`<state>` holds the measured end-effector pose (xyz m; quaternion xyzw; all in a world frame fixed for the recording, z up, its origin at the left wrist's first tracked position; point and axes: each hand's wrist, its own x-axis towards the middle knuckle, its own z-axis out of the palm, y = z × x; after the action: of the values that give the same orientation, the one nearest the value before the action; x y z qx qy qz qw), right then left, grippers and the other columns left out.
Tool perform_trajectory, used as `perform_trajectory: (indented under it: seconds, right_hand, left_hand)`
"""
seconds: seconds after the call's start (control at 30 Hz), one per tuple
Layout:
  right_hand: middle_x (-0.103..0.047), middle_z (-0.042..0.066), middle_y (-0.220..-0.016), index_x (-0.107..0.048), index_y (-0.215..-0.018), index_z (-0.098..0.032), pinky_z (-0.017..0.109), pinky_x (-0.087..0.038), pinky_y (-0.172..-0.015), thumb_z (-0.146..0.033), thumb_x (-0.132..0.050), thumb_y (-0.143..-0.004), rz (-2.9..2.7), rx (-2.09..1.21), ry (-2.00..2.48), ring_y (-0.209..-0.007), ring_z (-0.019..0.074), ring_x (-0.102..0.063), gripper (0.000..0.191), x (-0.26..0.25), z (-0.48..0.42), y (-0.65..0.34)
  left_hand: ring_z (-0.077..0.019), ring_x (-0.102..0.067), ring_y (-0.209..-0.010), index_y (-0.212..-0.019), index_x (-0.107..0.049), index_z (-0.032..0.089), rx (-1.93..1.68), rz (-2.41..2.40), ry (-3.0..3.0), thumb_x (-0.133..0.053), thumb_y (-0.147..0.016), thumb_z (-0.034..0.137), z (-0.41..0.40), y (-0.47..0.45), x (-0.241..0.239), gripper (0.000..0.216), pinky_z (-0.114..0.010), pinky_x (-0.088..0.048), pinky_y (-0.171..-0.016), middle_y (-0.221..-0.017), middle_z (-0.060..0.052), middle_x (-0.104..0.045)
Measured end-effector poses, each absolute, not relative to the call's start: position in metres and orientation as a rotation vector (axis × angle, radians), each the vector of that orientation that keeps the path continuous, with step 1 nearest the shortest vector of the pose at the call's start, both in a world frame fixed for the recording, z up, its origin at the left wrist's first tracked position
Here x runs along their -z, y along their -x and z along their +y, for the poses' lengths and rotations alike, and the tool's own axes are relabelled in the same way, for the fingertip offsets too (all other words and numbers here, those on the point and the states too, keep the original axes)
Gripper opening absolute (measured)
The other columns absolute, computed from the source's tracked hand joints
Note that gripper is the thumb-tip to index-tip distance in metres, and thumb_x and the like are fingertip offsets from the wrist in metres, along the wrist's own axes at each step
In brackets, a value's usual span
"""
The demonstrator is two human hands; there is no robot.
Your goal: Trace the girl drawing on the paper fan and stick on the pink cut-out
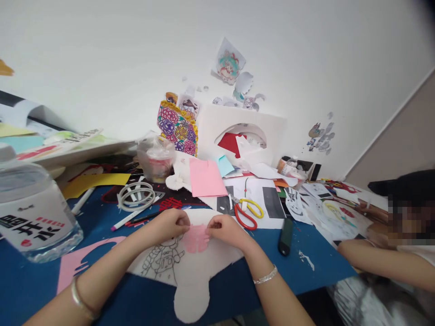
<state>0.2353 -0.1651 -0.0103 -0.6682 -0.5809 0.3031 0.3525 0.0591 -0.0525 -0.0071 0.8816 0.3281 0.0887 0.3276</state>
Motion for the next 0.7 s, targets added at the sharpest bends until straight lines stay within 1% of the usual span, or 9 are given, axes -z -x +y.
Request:
perform_trajectory:
  seconds: [0.1,0.13,0.27,0.37,0.43,0.5,0.6,0.63,0.7]
  right_hand:
    - [-0.060,-0.002,-0.063,-0.065,-0.066,-0.014,0.019,-0.037,-0.055,-0.013,-0.062,-0.069,-1.520,-0.776,1.715,-0.061,0.0091,-0.051,0.005,0.014,-0.165,-0.235]
    - [-0.060,-0.002,-0.063,-0.066,-0.068,-0.015,0.019,-0.037,-0.056,-0.013,-0.063,-0.069,-1.524,-0.762,1.714,-0.061,0.0092,-0.051,0.004,0.015,-0.164,-0.235]
    - [-0.057,-0.003,-0.061,-0.067,-0.069,-0.016,0.019,-0.034,-0.053,-0.012,-0.065,-0.064,-1.536,-0.707,1.726,-0.058,0.0087,-0.047,0.006,0.019,-0.163,-0.233]
    - [-0.055,-0.004,-0.059,-0.066,-0.066,-0.015,0.019,-0.033,-0.052,-0.009,-0.061,-0.066,-1.547,-0.716,1.715,-0.057,0.0083,-0.046,0.008,0.017,-0.163,-0.231]
    - [-0.055,-0.004,-0.058,-0.065,-0.066,-0.015,0.019,-0.034,-0.053,-0.007,-0.060,-0.066,-1.555,-0.735,1.700,-0.057,0.0082,-0.046,0.010,0.014,-0.164,-0.231]
    - [-0.055,-0.004,-0.058,-0.064,-0.066,-0.015,0.019,-0.034,-0.053,-0.007,-0.060,-0.067,-1.559,-0.753,1.690,-0.057,0.0080,-0.046,0.009,0.012,-0.165,-0.232]
    - [-0.055,-0.004,-0.059,-0.063,-0.066,-0.015,0.019,-0.034,-0.054,-0.008,-0.059,-0.069,-1.562,-0.777,1.682,-0.056,0.0079,-0.046,0.009,0.010,-0.166,-0.232]
    - [-0.055,-0.004,-0.059,-0.062,-0.067,-0.015,0.019,-0.034,-0.054,-0.008,-0.059,-0.069,-1.564,-0.785,1.680,-0.057,0.0079,-0.047,0.008,0.009,-0.166,-0.233]
    - [-0.056,-0.004,-0.061,-0.062,-0.068,-0.015,0.019,-0.035,-0.054,-0.008,-0.059,-0.070,-1.571,-0.800,1.676,-0.058,0.0081,-0.048,0.008,0.009,-0.167,-0.233]
  left_hand:
    - [-0.0163,-0.056,-0.062,-0.082,-0.061,0.017,-0.296,0.883,-2.301,-0.047,-0.067,0.036,-0.042,-0.053,0.002,0.028,-0.025,-0.041,-0.057,-0.066,-0.001,-0.062]
    - [-0.0170,-0.058,-0.065,-0.084,-0.061,0.016,-0.316,0.888,-2.305,-0.047,-0.068,0.037,-0.039,-0.051,0.001,0.030,-0.026,-0.042,-0.060,-0.069,-0.002,-0.063]
    - [-0.0193,-0.060,-0.072,-0.085,-0.064,0.016,-0.306,0.881,-2.333,-0.050,-0.068,0.044,-0.042,-0.052,0.001,0.036,-0.028,-0.043,-0.065,-0.078,-0.005,-0.066]
    - [-0.0198,-0.059,-0.075,-0.085,-0.064,0.017,-0.303,0.855,-2.365,-0.055,-0.064,0.043,-0.053,-0.060,0.006,0.035,-0.028,-0.043,-0.067,-0.083,-0.005,-0.066]
    - [-0.0185,-0.058,-0.073,-0.079,-0.064,0.018,-0.311,0.818,-2.381,-0.055,-0.064,0.038,-0.059,-0.064,0.011,0.026,-0.027,-0.042,-0.065,-0.080,-0.004,-0.065]
    - [-0.0167,-0.057,-0.069,-0.077,-0.061,0.018,-0.324,0.797,-2.378,-0.054,-0.064,0.032,-0.061,-0.067,0.015,0.020,-0.025,-0.040,-0.061,-0.076,-0.002,-0.063]
    - [-0.0151,-0.055,-0.065,-0.085,-0.057,0.018,-0.360,0.811,-2.359,-0.051,-0.065,0.027,-0.061,-0.069,0.019,0.023,-0.023,-0.037,-0.056,-0.071,0.000,-0.060]
    - [-0.0150,-0.054,-0.063,-0.085,-0.057,0.018,-0.362,0.814,-2.357,-0.049,-0.065,0.026,-0.060,-0.069,0.019,0.023,-0.024,-0.037,-0.055,-0.069,0.001,-0.059]
    - [-0.0152,-0.053,-0.062,-0.078,-0.058,0.018,-0.349,0.804,-2.366,-0.048,-0.066,0.026,-0.061,-0.069,0.017,0.018,-0.024,-0.036,-0.055,-0.066,0.000,-0.058]
